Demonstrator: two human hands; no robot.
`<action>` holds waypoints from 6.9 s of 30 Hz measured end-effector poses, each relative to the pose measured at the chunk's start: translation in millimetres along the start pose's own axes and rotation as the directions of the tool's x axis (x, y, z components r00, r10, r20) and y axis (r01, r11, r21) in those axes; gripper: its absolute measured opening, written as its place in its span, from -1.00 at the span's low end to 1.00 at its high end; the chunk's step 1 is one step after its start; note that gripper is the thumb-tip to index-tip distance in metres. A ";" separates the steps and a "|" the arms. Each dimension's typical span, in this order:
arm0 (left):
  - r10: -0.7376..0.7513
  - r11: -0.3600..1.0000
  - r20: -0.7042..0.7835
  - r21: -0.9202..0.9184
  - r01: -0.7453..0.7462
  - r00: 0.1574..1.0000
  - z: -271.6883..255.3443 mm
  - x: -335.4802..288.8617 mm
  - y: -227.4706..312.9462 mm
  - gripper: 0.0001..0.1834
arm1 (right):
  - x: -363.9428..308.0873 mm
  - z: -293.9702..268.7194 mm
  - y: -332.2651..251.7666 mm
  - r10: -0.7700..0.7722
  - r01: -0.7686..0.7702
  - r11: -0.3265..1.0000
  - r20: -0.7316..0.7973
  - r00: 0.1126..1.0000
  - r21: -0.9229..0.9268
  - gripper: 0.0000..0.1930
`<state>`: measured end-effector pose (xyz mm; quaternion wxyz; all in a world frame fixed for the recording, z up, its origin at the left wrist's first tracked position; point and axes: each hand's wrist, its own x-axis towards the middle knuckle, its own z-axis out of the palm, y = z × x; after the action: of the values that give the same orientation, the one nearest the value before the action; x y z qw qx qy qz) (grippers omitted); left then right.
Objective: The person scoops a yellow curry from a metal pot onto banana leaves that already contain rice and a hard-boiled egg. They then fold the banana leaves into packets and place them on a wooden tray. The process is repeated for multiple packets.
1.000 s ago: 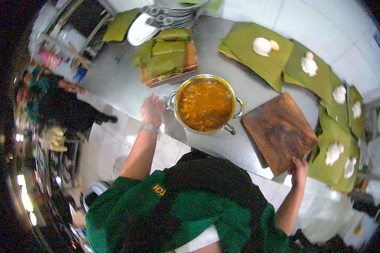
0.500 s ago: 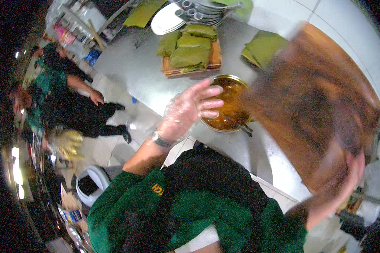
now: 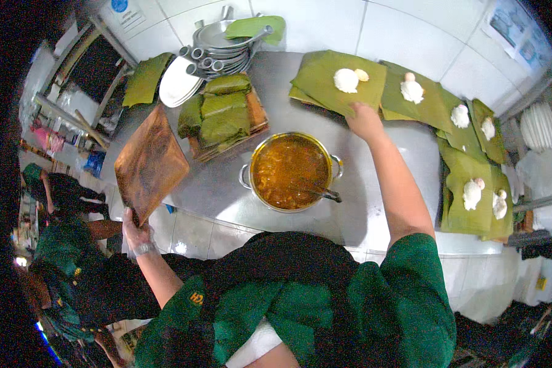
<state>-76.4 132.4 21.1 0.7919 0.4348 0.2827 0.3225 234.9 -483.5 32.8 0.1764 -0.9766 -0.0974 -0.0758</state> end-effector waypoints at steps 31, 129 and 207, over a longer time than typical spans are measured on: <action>-0.479 0.700 0.444 0.713 0.025 0.758 156.3 -117.2 -153.8 -0.46 | -148.4 34.1 6.2 -0.164 0.156 0.958 -0.010 0.986 -0.240 -0.69; -0.359 0.852 0.420 0.512 0.109 0.833 223.6 -131.6 -154.5 -0.58 | -156.0 -40.3 -120.2 -0.190 0.118 0.971 0.374 0.908 0.208 -0.72; -0.392 0.754 0.322 0.649 0.100 0.862 209.1 -118.0 -195.8 -0.41 | -194.7 -149.7 55.3 0.431 -0.426 0.902 0.128 0.893 -0.064 -0.69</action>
<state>53.1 -143.8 -33.1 0.6867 0.6856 0.2416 -0.0034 41.1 -619.9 117.8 0.1647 -0.9798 0.1092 0.0317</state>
